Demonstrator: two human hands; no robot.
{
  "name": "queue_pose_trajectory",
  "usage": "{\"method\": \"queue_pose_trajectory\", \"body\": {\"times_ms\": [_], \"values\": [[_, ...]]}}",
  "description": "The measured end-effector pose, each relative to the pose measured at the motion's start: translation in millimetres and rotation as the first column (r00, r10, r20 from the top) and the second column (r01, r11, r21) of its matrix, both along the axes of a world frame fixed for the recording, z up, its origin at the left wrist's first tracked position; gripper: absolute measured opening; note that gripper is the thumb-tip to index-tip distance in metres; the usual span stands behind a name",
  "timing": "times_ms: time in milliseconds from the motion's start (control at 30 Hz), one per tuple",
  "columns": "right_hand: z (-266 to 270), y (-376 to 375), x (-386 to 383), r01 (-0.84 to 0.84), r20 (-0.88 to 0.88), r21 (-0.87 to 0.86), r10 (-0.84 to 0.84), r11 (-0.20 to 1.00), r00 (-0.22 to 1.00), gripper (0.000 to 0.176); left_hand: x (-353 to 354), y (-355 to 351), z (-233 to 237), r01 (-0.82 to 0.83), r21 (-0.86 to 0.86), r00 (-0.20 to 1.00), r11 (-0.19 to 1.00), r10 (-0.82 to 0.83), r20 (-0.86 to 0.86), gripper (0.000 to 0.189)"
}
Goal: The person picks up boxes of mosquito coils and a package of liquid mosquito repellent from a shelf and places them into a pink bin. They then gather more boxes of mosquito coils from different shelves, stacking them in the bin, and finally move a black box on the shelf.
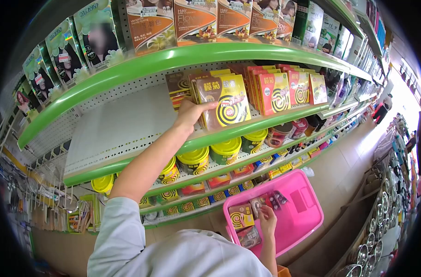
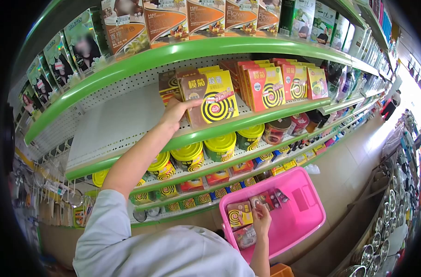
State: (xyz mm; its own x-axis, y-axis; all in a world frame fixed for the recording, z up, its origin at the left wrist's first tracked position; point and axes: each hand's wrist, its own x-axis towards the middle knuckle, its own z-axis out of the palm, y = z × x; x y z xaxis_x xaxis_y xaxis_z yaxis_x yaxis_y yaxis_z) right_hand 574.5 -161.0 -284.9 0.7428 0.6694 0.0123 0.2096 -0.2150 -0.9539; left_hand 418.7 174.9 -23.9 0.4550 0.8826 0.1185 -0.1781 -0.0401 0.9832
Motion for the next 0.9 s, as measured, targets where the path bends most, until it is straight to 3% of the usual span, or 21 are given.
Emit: {"method": "queue_pose_trajectory", "body": {"times_ms": [167,233,300,333,467,500,567,600,667,833,900], "values": [[20,-11,-6,0.041,0.004,-0.010,-0.041,0.999,0.999,0.024,-8,-19,10,0.013,0.013,0.981,1.000,-0.015,0.193,0.037],[36,-13,-9,0.031,0.010,-0.007,-0.031,1.000,0.999,0.024,-15,-37,8,0.030,0.029,0.970,0.999,-0.036,0.240,0.046],[57,-12,-10,0.068,-0.017,0.130,-0.067,0.989,0.998,0.022,-18,-52,-8,0.065,0.119,0.941,0.991,-0.101,0.322,0.056],[65,-12,-7,0.052,0.033,0.178,-0.059,0.983,0.998,0.022,-23,-74,-5,0.152,0.073,0.942,0.986,-0.166,0.291,0.059],[111,-10,6,0.098,-0.130,0.466,-0.041,0.879,0.991,0.039,-24,-144,-44,0.458,-0.102,0.880,0.883,-0.434,0.194,0.065],[119,-10,11,0.012,-0.140,0.524,0.072,0.852,0.987,0.051,-20,-154,-68,0.490,-0.151,0.870,0.858,-0.472,0.138,0.066],[141,-3,9,0.031,-0.342,0.615,0.231,0.788,0.911,0.064,-14,-179,-94,0.555,-0.297,0.831,0.777,-0.539,0.139,0.069],[140,-4,9,0.045,-0.354,0.606,0.218,0.794,0.910,0.064,-12,-187,-106,0.560,-0.311,0.826,0.768,-0.547,0.137,0.069],[132,-6,8,-0.110,-0.406,0.639,0.455,0.761,0.792,0.082,-7,-196,-125,0.518,-0.439,0.823,0.734,-0.567,0.024,0.070],[99,-15,-8,-0.022,-0.543,0.498,0.332,0.867,0.771,0.086,0,-204,-171,0.475,-0.566,0.834,0.674,-0.551,0.043,0.072],[92,-18,-12,-0.049,-0.528,0.430,0.296,0.901,0.796,0.078,0,-204,-179,0.497,-0.581,0.815,0.645,-0.576,0.059,0.074]]}}
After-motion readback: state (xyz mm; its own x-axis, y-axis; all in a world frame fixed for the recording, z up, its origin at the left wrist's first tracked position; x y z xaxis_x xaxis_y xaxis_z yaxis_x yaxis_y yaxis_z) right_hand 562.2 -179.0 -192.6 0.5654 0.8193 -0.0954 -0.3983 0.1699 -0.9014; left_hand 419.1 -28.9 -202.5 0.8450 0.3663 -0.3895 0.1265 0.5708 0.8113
